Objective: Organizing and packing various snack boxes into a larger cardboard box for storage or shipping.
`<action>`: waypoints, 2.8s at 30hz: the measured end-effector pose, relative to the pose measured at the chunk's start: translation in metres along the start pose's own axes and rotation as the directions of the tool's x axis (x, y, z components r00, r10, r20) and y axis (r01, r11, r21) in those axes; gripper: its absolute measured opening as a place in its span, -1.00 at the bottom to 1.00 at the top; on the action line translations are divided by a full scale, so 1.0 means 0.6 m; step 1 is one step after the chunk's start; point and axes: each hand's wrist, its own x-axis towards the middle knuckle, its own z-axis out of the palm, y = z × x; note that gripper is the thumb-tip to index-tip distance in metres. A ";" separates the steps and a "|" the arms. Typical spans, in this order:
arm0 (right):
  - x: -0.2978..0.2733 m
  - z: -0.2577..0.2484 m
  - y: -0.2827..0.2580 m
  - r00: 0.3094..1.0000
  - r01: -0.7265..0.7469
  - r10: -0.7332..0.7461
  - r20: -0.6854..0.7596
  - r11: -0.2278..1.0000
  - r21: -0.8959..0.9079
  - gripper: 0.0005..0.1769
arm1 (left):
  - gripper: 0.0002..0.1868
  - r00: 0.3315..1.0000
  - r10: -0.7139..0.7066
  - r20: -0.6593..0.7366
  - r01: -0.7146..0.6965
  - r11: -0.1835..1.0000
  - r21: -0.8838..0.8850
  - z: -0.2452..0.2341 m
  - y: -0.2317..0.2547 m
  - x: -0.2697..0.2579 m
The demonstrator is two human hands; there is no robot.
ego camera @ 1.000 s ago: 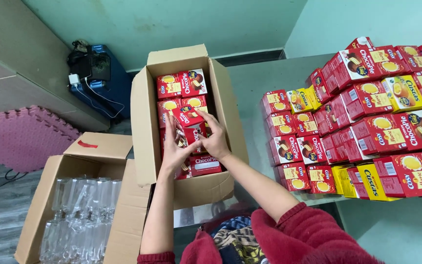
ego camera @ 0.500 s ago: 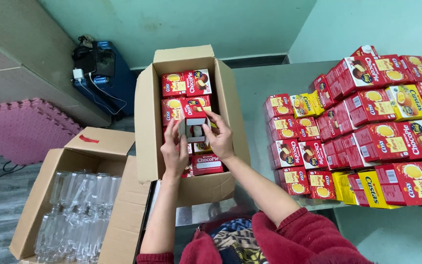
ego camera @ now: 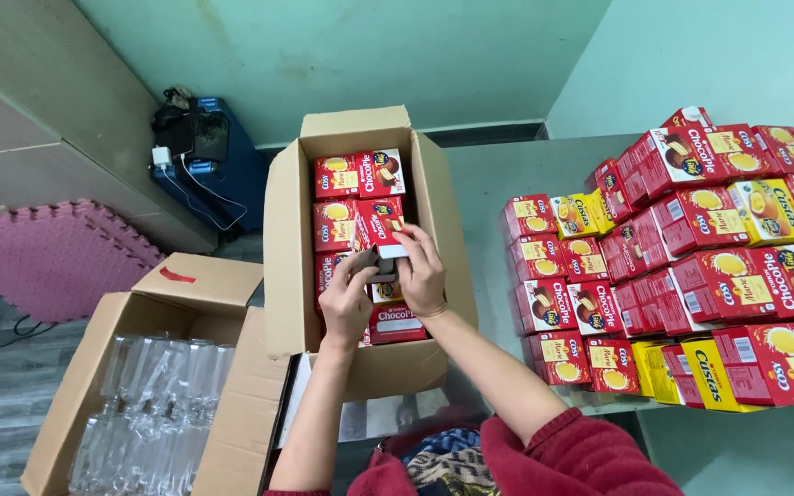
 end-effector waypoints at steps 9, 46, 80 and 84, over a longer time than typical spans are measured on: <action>0.023 -0.008 0.000 0.976 -0.124 0.147 -0.163 0.982 0.143 -0.87 | -0.88 0.998 0.054 0.031 -0.061 0.939 0.339 0.014 -0.007 0.010; 0.018 -0.007 -0.013 0.965 -0.261 0.256 0.056 0.955 0.139 -0.44 | -0.26 0.974 -0.072 0.214 0.093 0.992 -0.090 -0.007 0.002 0.032; 0.015 0.000 -0.017 0.975 -0.218 0.201 0.091 0.938 0.268 -0.22 | -0.52 0.896 -0.440 0.060 0.441 0.865 -0.239 -0.012 -0.021 0.019; 0.019 0.004 -0.007 0.977 -0.214 0.202 0.075 0.943 0.254 -0.21 | -0.76 0.853 -0.522 -0.002 0.508 0.831 -0.224 -0.002 -0.033 0.021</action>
